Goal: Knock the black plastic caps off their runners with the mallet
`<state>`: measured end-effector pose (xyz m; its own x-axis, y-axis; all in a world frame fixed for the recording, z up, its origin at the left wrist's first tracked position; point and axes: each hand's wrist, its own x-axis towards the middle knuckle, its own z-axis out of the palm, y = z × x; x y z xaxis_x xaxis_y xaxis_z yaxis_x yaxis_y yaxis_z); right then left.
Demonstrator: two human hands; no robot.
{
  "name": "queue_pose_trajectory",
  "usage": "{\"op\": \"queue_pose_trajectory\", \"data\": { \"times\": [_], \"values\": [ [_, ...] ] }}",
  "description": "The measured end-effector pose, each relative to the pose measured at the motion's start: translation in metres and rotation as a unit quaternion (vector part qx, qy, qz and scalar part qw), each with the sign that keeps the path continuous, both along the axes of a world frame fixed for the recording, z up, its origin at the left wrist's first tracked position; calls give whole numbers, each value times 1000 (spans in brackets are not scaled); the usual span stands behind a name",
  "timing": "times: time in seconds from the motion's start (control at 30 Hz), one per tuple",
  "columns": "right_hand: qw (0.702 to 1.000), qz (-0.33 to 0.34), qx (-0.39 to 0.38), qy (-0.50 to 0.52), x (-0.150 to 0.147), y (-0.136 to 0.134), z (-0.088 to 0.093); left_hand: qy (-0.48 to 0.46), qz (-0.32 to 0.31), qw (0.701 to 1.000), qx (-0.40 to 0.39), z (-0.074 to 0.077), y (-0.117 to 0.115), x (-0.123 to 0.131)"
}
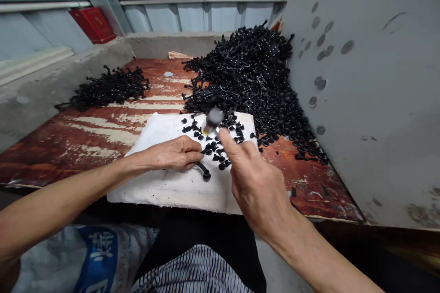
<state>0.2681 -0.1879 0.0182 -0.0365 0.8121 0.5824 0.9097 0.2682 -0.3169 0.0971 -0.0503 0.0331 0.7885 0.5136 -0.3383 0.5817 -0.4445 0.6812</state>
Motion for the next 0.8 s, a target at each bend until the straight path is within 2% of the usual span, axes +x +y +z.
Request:
{"op": "queue_pose_trajectory", "data": {
  "times": [0.1, 0.2, 0.27, 0.4, 0.53, 0.6, 0.67, 0.7, 0.73, 0.8],
  "values": [
    [997, 7, -65, -28, 4, 3, -5, -3, 8, 1000, -13, 0, -1, 0],
    [998, 9, 21, 51, 4, 1, -4, 1, 13, 1000, -26, 1, -2, 0],
    [998, 0, 39, 54, 3, 1, -4, 1, 15, 999, -32, 1, -1, 0],
    [998, 0, -67, -18, 4, 3, -8, -2, 14, 1000, -18, 0, -1, -1],
    [997, 12, 32, 68, 3, 1, -7, -4, 16, 999, -28, -2, 0, -2],
    [999, -1, 18, 34, 2, 0, -8, 2, 18, 999, -31, -2, 0, -2],
    [998, -2, -47, -34, 2, 0, -8, 5, 19, 999, -28, -1, 0, -1],
    [998, 6, -58, -37, 2, 0, -8, 6, 19, 999, -28, -1, 0, -1],
    [998, 10, -54, -25, 2, 0, -8, 6, 19, 999, -30, -1, 0, -1],
    [999, 10, 4, 36, 2, 0, -6, 5, 21, 999, -36, -1, 0, -1]
  ]
}}
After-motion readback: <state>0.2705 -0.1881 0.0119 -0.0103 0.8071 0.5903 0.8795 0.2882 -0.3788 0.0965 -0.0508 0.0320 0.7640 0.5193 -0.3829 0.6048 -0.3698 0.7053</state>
